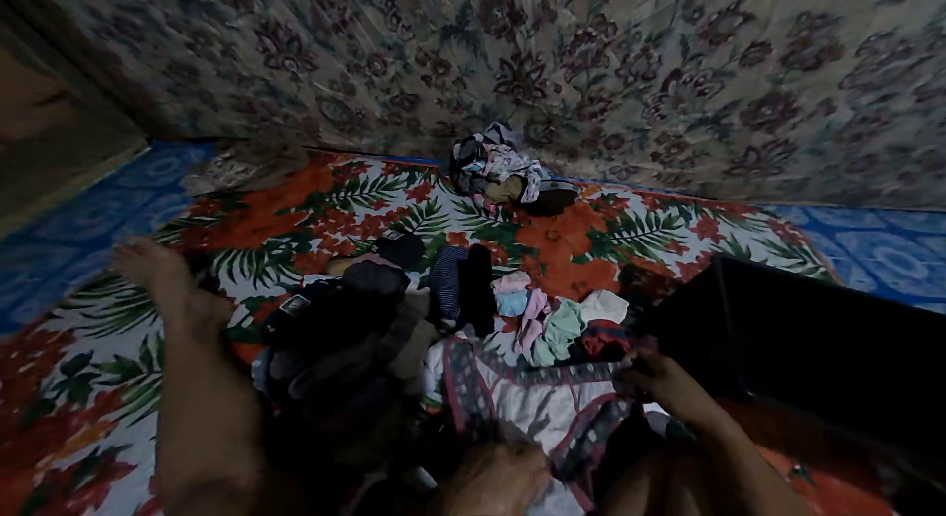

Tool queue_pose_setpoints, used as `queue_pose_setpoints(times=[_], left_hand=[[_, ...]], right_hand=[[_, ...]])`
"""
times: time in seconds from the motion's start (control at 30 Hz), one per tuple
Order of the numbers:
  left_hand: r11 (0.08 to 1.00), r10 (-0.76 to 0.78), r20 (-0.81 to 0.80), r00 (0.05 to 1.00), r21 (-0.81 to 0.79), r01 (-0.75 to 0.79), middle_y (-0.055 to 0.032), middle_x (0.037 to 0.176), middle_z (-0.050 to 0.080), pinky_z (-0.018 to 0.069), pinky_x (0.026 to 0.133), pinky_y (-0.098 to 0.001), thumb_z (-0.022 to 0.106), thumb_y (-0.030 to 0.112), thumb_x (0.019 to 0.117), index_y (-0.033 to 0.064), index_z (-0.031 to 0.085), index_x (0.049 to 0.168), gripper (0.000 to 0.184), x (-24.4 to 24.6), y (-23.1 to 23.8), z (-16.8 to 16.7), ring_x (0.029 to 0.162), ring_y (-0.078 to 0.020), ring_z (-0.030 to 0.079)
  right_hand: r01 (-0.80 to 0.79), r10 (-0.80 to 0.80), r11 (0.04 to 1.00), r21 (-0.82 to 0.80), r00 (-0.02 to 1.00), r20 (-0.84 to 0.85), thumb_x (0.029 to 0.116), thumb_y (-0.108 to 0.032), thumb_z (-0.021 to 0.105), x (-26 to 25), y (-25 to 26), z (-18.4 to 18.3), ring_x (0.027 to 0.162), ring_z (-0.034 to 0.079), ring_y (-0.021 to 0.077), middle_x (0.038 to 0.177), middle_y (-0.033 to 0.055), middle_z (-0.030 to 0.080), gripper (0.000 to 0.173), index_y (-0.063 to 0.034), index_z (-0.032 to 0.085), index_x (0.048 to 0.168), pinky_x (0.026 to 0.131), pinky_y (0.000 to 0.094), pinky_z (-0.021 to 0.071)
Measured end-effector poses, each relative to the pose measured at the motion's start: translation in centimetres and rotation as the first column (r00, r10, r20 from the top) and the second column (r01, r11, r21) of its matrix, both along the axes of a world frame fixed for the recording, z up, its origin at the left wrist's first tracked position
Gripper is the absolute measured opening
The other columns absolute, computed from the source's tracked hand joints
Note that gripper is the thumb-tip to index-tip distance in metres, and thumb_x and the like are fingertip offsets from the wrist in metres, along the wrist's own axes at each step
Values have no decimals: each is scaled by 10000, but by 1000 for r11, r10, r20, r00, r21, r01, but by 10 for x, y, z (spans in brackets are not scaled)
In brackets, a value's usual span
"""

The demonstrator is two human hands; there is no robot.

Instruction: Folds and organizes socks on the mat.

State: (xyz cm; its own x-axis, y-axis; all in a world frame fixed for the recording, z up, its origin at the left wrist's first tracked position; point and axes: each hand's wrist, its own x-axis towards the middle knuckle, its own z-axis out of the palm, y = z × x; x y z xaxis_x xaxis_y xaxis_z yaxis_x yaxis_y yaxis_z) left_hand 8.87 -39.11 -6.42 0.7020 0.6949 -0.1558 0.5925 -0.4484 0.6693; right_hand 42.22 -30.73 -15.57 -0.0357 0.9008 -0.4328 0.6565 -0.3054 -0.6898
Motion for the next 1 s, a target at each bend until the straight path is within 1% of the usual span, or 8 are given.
queue_pose_setpoints(times=[0.03, 0.07, 0.17, 0.3, 0.53, 0.7, 0.83, 1.0], left_hand=[[999, -34, 56, 998, -18, 35, -228, 890, 696, 586, 722, -534, 419, 255, 1104, -33, 661, 1089, 376, 0, -11, -50, 808, -382, 719], [993, -55, 65, 996, -102, 62, -217, 919, 703, 580, 756, -559, 410, 283, 1111, -9, 662, 1132, 387, 3, -19, -71, 848, -381, 718], [969, -47, 0, 999, -244, 46, -240, 985, 707, 556, 828, -606, 393, 304, 1114, 4, 643, 1216, 403, 19, -29, -92, 938, -416, 711], [989, 133, -47, 990, -54, -136, -192, 1021, 719, 580, 814, -579, 409, 328, 1104, 63, 672, 1200, 386, 47, -9, -114, 947, -378, 721], [972, 212, -101, 972, 121, -199, -205, 1212, 667, 546, 941, -522, 366, 308, 1115, 39, 626, 1289, 412, 94, 85, -118, 1130, -363, 669], [968, 197, -102, 975, 176, -177, -202, 1324, 625, 403, 1115, -567, 444, 327, 1090, 65, 651, 1299, 394, 101, 124, -134, 1311, -381, 549], [907, 419, -188, 888, 125, -402, -137, 1427, 590, 394, 1129, -551, 451, 337, 1086, 117, 622, 1384, 408, 57, 128, -91, 1358, -331, 523], [854, 495, -465, 734, 108, -508, -240, 1434, 540, 400, 1115, -580, 648, 531, 954, 59, 612, 1378, 636, -18, 121, -88, 1357, -415, 494]], right_hand=[[-19, 20, 999, -36, 999, 29, 944, -181, 696, 2, -3, 0, 932, 681, 280, 1066, 178, 680, 349, -4, 628, 1237, 851, 495, 566], [-45, 51, 995, -86, 996, 71, 935, -187, 708, 3, -5, 0, 987, 674, 313, 1110, 201, 675, 384, -1, 624, 1260, 893, 529, 549], [-129, 178, 960, -248, 966, 185, 941, -175, 699, -1, -6, -1, 1171, 611, 381, 1274, 247, 622, 457, -5, 579, 1349, 1017, 577, 474], [-124, 233, 936, -330, 921, 314, 935, -233, 719, 0, -8, -6, 1238, 584, 418, 1314, 260, 616, 480, -3, 601, 1340, 1064, 604, 442], [-59, 190, 936, -348, 915, 356, 908, -331, 737, -6, -17, 5, 1163, 635, 398, 1223, 225, 674, 462, -47, 668, 1267, 1009, 613, 480], [-52, 118, 965, -258, 961, 251, 921, -252, 731, -26, -29, 21, 1109, 652, 379, 1201, 223, 668, 451, -27, 622, 1295, 977, 589, 503], [-105, 121, 978, -181, 989, 79, 923, -235, 722, -53, -32, 27, 1049, 674, 321, 1147, 190, 686, 420, -15, 631, 1269, 946, 533, 534], [-190, 174, 962, -196, 980, -95, 944, -239, 705, -103, -21, 14, 994, 688, 255, 1129, 141, 691, 450, -36, 582, 1326, 914, 479, 557]])
